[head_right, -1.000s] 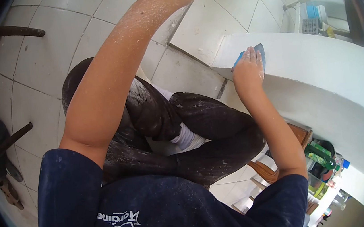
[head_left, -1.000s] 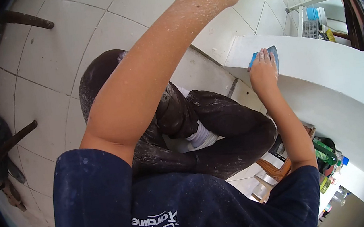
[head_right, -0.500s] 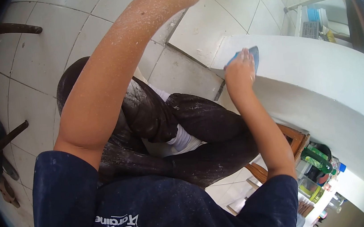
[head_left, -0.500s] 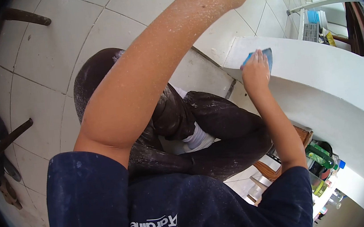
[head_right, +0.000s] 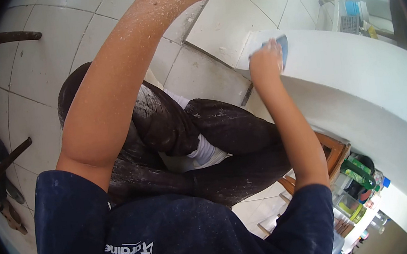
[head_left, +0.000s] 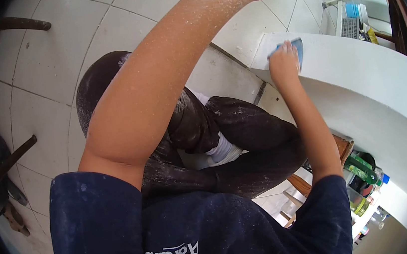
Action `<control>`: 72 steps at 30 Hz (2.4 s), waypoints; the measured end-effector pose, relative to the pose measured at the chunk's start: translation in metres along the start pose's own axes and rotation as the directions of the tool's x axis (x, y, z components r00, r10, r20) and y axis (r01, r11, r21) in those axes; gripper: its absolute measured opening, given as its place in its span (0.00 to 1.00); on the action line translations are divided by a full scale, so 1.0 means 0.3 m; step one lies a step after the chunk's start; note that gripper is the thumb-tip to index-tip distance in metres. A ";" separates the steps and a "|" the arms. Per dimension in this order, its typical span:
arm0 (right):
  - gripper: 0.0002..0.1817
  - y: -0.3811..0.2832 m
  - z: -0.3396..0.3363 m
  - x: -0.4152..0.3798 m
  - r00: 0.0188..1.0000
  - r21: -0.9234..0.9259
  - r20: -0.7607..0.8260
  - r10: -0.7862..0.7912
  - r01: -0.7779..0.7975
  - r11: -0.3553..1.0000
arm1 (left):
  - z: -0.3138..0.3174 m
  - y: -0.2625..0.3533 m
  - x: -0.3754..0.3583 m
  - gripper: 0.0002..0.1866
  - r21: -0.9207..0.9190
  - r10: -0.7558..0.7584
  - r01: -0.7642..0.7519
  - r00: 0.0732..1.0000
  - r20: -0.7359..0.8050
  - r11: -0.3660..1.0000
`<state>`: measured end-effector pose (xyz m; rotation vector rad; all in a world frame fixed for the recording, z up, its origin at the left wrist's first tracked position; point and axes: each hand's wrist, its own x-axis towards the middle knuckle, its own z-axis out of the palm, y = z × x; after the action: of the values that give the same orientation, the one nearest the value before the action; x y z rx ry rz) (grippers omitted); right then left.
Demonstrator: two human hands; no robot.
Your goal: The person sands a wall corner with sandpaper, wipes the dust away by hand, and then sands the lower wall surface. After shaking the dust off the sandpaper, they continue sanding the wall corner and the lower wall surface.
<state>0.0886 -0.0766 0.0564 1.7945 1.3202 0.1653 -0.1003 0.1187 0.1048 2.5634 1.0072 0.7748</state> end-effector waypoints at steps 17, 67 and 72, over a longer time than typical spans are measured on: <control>0.30 -0.020 0.023 0.185 0.997 0.009 0.077 0.020 -0.021 1.000 | -0.048 0.031 -0.019 0.32 -0.347 -0.251 0.363 0.911 0.327 0.865; 0.13 -0.304 0.112 -0.334 0.794 0.775 -0.467 -0.390 0.580 0.252 | 0.537 0.018 -0.077 0.14 -0.234 -0.267 0.388 0.867 0.421 0.891; 0.13 -0.282 0.104 -0.319 0.801 0.797 -0.459 -0.383 0.562 0.221 | 0.606 0.123 -0.105 0.15 -0.033 -0.155 0.178 0.920 0.359 0.983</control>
<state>0.0054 -0.1687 0.0135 2.0910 2.3278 -1.0304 0.0046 0.0591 -0.0395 2.4029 1.0415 0.2774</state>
